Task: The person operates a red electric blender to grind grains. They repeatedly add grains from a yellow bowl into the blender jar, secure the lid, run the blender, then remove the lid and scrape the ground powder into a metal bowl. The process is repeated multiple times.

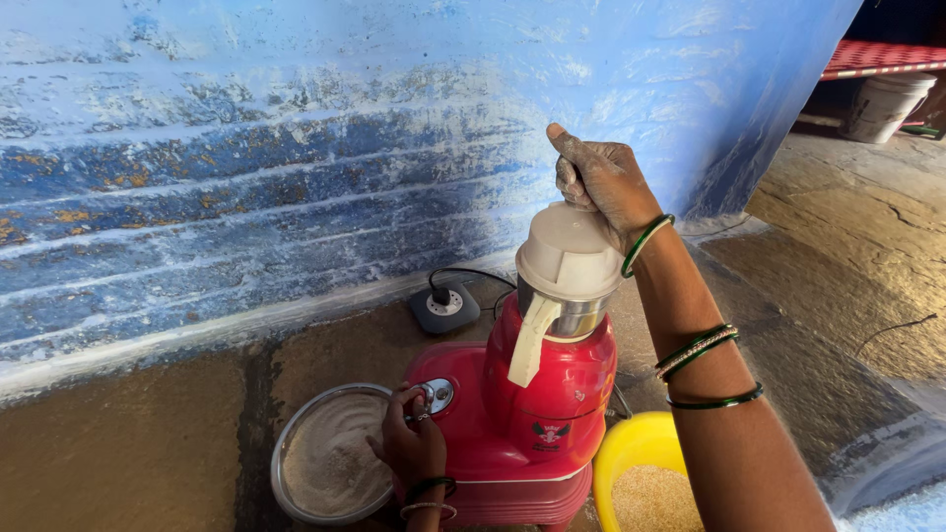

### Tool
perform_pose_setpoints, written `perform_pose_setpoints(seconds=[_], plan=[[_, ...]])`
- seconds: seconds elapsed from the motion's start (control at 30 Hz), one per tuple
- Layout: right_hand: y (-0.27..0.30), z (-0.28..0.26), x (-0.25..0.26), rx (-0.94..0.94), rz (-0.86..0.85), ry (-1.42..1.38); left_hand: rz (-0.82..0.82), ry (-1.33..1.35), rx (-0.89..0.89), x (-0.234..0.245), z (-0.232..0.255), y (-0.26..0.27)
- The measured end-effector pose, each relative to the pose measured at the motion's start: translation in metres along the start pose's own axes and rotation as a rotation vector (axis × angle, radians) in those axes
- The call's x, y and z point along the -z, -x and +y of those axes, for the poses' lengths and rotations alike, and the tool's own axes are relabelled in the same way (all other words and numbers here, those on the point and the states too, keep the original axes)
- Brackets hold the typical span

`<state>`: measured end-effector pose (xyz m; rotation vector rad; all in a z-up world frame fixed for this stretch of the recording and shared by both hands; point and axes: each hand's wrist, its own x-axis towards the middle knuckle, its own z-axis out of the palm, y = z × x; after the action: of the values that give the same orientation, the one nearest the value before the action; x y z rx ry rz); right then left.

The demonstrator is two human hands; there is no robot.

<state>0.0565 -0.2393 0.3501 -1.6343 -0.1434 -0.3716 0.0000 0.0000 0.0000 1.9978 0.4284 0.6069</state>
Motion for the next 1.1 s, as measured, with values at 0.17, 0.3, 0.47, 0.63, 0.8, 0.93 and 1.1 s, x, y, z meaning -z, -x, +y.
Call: perform_pose_setpoints(seconds=[0.17,0.3,0.47,0.63,0.8,0.93,1.1], plan=[[0.0003,-0.0004,0.0002,0.003,-0.006,-0.001,-0.001,0.004,0.015,0.0015,0.0032,0.0000],[0.0015,-0.0012,-0.0001,0.002,0.001,0.006,0.010,0.016,0.013,0.0011,0.0033,0.0006],[0.0019,-0.0027,-0.0009,-0.008,-0.003,-0.009,0.016,-0.002,-0.005,-0.0005,0.0012,0.0003],[0.0021,-0.0026,-0.0012,-0.010,-0.003,-0.002,0.007,-0.003,0.006,-0.0016,-0.0005,0.0003],[0.0020,-0.0030,-0.0011,-0.009,-0.005,-0.011,0.004,-0.003,0.006,-0.0023,-0.0017,-0.0005],[0.0020,-0.0032,-0.0013,-0.016,0.000,-0.002,0.009,-0.006,0.002,-0.0033,-0.0026,-0.0007],[0.0016,-0.0028,-0.0013,-0.014,-0.002,-0.005,0.014,-0.008,0.000,-0.0047,-0.0041,-0.0011]])
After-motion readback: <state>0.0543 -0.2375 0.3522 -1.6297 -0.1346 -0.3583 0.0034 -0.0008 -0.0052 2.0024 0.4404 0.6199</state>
